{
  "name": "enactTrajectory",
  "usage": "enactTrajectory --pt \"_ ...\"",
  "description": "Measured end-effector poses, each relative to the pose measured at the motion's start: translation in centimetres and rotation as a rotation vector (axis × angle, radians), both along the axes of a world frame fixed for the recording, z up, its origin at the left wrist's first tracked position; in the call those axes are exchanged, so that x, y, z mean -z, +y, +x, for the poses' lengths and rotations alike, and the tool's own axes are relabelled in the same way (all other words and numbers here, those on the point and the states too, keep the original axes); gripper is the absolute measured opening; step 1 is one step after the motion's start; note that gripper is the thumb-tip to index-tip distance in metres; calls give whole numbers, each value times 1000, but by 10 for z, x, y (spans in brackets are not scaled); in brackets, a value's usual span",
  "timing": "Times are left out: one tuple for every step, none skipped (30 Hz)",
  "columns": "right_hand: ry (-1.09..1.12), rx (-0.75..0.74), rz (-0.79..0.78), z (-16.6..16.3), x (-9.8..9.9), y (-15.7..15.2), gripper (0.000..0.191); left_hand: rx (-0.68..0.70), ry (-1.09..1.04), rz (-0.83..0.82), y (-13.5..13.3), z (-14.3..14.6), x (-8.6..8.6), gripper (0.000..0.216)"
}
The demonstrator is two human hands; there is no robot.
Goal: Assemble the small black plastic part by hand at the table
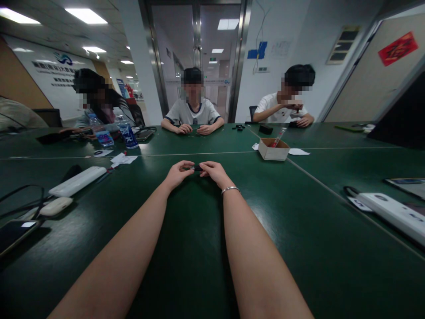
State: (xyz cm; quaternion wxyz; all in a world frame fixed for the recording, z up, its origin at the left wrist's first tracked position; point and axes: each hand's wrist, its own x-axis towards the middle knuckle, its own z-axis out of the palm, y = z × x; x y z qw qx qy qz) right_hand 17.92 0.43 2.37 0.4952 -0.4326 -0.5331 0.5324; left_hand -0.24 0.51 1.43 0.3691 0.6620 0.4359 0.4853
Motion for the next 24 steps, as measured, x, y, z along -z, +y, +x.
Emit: enactTrajectory --pt "-2 0 0 0 0 0 4 0 -7 4 0 0 0 27" --pt "-3 -2 0 0 0 0 4 -1 -15 1 0 0 0 25" --pt "-3 -3 -2 0 0 0 3 -4 -24 -10 1 1 0 24" --pt "-2 -2 -4 0 0 0 2 -10 -32 -30 1 1 0 23" --pt "1 -1 -5 0 0 0 2 -16 -38 -52 1 2 0 23" --pt "3 -1 -6 0 0 0 3 -19 -39 -72 2 2 1 23" --pt "4 -1 -5 0 0 1 3 -18 -39 -86 2 2 2 23" --pt "4 0 -1 0 1 1 2 -15 -38 -92 2 3 3 21" --pt "3 0 4 0 1 1 2 -10 -34 -91 3 3 5 20" --pt "1 -3 9 0 1 1 3 -6 -26 -87 4 3 8 19" --pt "-3 -6 13 -1 2 2 6 -10 -13 -83 6 3 10 19" --pt "-6 -6 18 -1 2 2 7 -21 4 -79 7 3 11 20" --pt "-10 -4 20 -1 2 2 7 -45 22 -71 8 4 11 22" --pt "-13 -1 21 -1 2 2 7 -77 41 -59 7 5 8 23" --pt "-13 8 20 -1 3 2 7 -116 60 -38 4 6 3 25" --pt "-7 18 16 -1 3 3 7 -148 80 -1 -2 6 -6 27" --pt "3 25 12 0 4 3 8 -162 103 53 -13 7 -17 28" --pt "15 28 7 0 4 3 9 -152 135 122 -29 6 -31 29" --pt "30 30 6 0 4 4 10 -98 175 216 -51 3 -46 30" --pt "45 30 7 0 5 4 11 -19 215 301 -79 -1 -61 29" --pt "57 30 8 0 5 4 11 55 270 360 -111 -8 -74 28" --pt "64 31 7 0 5 4 10 111 326 398 -146 -17 -84 28" --pt "68 35 4 0 5 4 10 147 374 428 -182 -27 -90 30" --pt "69 39 0 0 5 4 9 141 385 483 -217 -39 -91 34"
